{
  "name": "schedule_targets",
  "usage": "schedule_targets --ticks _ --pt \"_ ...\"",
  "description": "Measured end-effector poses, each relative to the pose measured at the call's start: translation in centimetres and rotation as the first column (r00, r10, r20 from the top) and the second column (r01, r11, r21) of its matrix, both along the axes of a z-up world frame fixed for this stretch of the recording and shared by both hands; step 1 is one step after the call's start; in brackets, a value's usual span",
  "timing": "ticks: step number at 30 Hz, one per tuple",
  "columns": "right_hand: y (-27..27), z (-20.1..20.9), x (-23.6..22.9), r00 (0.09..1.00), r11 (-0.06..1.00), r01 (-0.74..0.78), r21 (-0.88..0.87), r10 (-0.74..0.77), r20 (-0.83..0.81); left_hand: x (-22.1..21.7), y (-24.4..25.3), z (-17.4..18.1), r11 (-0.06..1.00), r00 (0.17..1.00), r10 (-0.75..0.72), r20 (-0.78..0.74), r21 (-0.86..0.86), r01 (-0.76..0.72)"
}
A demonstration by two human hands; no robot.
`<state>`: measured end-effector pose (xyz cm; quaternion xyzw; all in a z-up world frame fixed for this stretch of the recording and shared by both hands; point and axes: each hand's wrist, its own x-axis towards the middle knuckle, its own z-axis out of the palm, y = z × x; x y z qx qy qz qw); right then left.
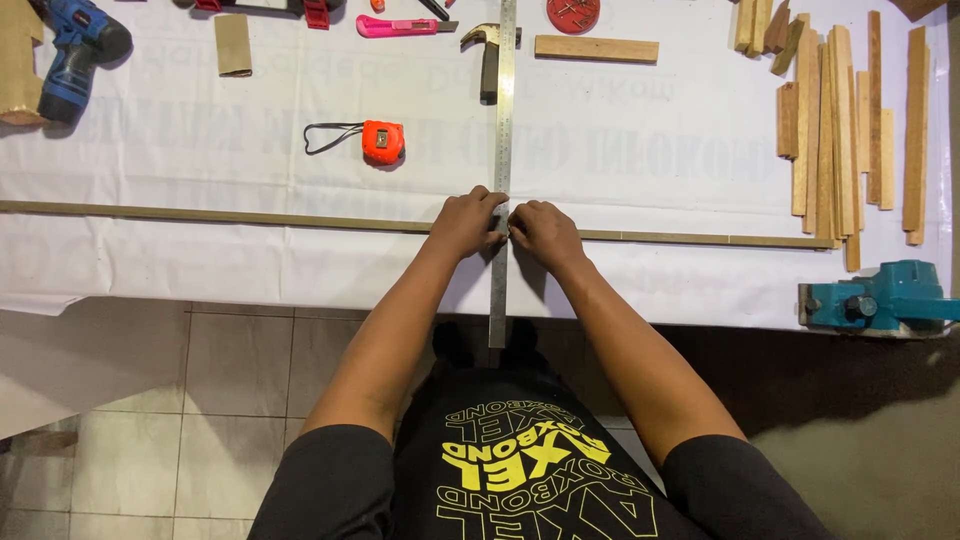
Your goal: Measuring and marking wooden strips on a workbench.
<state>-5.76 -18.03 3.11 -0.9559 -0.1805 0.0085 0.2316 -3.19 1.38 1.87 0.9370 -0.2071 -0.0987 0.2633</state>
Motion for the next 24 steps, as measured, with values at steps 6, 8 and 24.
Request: schedule_targets --ticks 6,8,24 --pt "0.2 -0.2 0.0 0.999 0.996 -0.026 -0.081 0.030 0.045 0.1 -0.1 0.0 1.000 1.000 0.002 -0.028 0.016 -0.001" --pt "0.3 -0.1 0.1 0.998 0.993 -0.038 -0.108 0.043 0.044 0.2 -0.1 0.0 1.000 1.000 0.004 -0.022 0.013 -0.004" --pt "-0.4 1.1 1.5 0.941 0.950 0.238 0.204 -0.173 -0.290 0.2 0.0 0.5 1.000 0.999 0.012 -0.033 -0.009 -0.012"
